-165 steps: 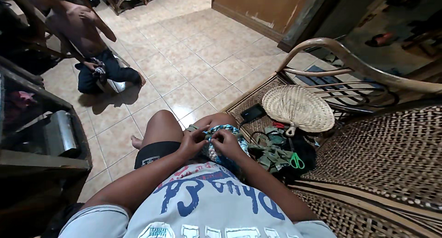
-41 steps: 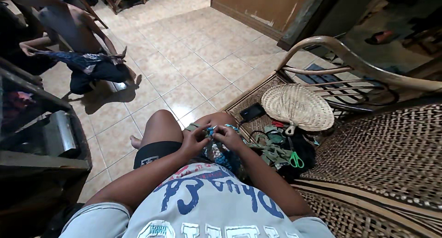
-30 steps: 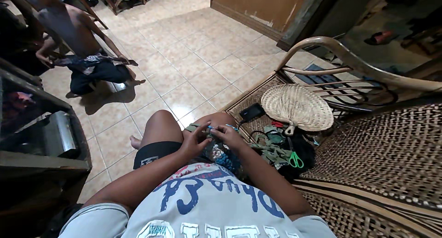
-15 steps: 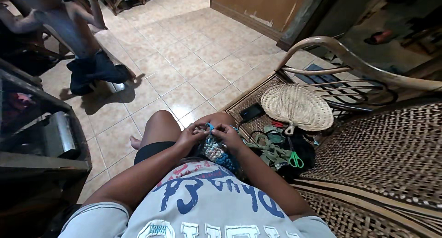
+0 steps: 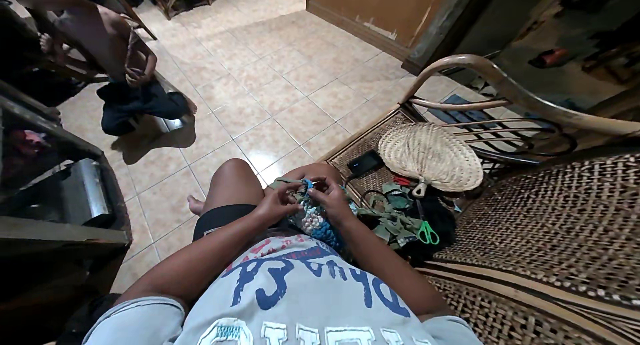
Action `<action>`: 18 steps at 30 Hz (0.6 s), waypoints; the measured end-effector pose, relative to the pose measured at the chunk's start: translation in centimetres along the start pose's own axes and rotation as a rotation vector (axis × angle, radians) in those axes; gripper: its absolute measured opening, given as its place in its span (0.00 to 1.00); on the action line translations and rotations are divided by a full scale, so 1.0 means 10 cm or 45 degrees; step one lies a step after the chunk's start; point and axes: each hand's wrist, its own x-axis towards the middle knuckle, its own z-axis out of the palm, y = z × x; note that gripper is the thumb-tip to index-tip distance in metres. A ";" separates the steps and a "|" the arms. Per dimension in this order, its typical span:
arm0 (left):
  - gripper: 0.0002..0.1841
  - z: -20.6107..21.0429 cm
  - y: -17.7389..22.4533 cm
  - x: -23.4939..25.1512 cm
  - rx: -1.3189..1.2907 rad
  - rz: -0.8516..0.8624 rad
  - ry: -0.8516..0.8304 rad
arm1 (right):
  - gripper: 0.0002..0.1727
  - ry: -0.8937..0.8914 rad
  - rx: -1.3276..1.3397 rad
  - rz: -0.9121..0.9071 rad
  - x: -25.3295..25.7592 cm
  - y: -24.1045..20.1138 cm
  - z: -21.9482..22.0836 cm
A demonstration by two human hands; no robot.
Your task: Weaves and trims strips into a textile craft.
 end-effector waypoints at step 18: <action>0.10 0.05 0.09 0.09 0.037 0.017 0.229 | 0.09 -0.040 0.145 -0.056 -0.03 -0.02 0.01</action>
